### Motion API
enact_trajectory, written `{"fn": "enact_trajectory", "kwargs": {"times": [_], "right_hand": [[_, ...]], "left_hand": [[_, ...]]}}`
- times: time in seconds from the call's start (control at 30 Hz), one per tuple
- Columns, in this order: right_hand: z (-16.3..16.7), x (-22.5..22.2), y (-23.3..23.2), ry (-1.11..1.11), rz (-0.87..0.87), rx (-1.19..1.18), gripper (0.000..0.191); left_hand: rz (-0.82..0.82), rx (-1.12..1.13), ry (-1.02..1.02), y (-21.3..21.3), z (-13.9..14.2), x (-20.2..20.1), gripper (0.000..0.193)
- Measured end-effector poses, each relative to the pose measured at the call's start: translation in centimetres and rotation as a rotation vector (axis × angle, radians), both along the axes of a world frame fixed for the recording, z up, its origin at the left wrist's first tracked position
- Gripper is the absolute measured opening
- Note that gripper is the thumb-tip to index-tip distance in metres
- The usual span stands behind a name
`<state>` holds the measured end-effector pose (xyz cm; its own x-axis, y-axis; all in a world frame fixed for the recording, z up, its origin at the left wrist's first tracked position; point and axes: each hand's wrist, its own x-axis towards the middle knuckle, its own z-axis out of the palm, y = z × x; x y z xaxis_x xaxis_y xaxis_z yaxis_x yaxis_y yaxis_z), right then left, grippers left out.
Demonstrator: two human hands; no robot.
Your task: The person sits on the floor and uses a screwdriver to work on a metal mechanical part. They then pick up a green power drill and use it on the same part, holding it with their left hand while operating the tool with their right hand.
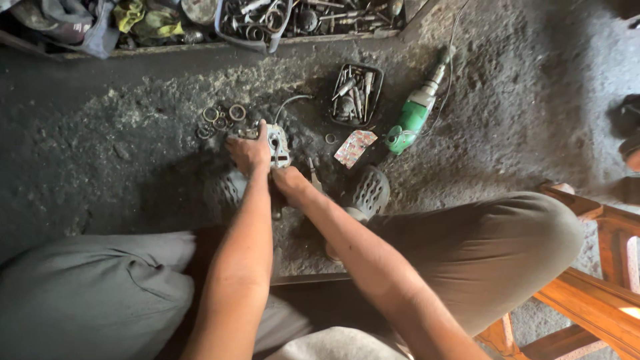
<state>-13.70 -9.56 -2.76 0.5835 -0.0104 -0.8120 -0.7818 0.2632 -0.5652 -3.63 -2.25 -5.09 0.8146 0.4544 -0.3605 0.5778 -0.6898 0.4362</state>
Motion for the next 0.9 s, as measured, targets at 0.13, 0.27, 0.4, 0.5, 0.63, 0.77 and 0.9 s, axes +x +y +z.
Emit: {"fn": "enact_trajectory", "kwargs": {"times": [0.13, 0.27, 0.4, 0.5, 0.63, 0.77, 0.9], "right_hand": [[2.0, 1.8, -2.4, 0.130, -0.163, 0.259, 0.035], [2.4, 1.5, -2.8, 0.201, -0.193, 0.355, 0.038], [0.6, 0.1, -2.1, 0.100, -0.020, -0.146, 0.052], [-0.7, -0.9, -3.1, -0.145, 0.379, -0.775, 0.060], [-0.7, -1.8, -4.5, -0.441, 0.549, -0.895, 0.053], [0.2, -1.0, -3.6, -0.086, 0.356, -0.647, 0.052], [0.7, 0.9, -1.5, 0.243, -0.062, 0.011, 0.057]], "left_hand": [[-0.042, -0.043, 0.078, 0.2, 0.5, 1.3, 0.126], [-0.036, -0.014, 0.196, 0.0, 1.3, 1.3, 0.124], [-0.095, 0.016, 0.188, -0.2, 1.6, 0.7, 0.127], [-0.093, -0.037, 0.188, 0.1, 1.0, 0.7, 0.108], [-0.107, -0.008, 0.129, 0.2, 0.2, 1.1, 0.108], [-0.139, -0.096, 0.149, 0.9, 0.4, 1.6, 0.097], [-0.323, -0.150, 0.191, 2.4, 0.8, 2.6, 0.095]]}}
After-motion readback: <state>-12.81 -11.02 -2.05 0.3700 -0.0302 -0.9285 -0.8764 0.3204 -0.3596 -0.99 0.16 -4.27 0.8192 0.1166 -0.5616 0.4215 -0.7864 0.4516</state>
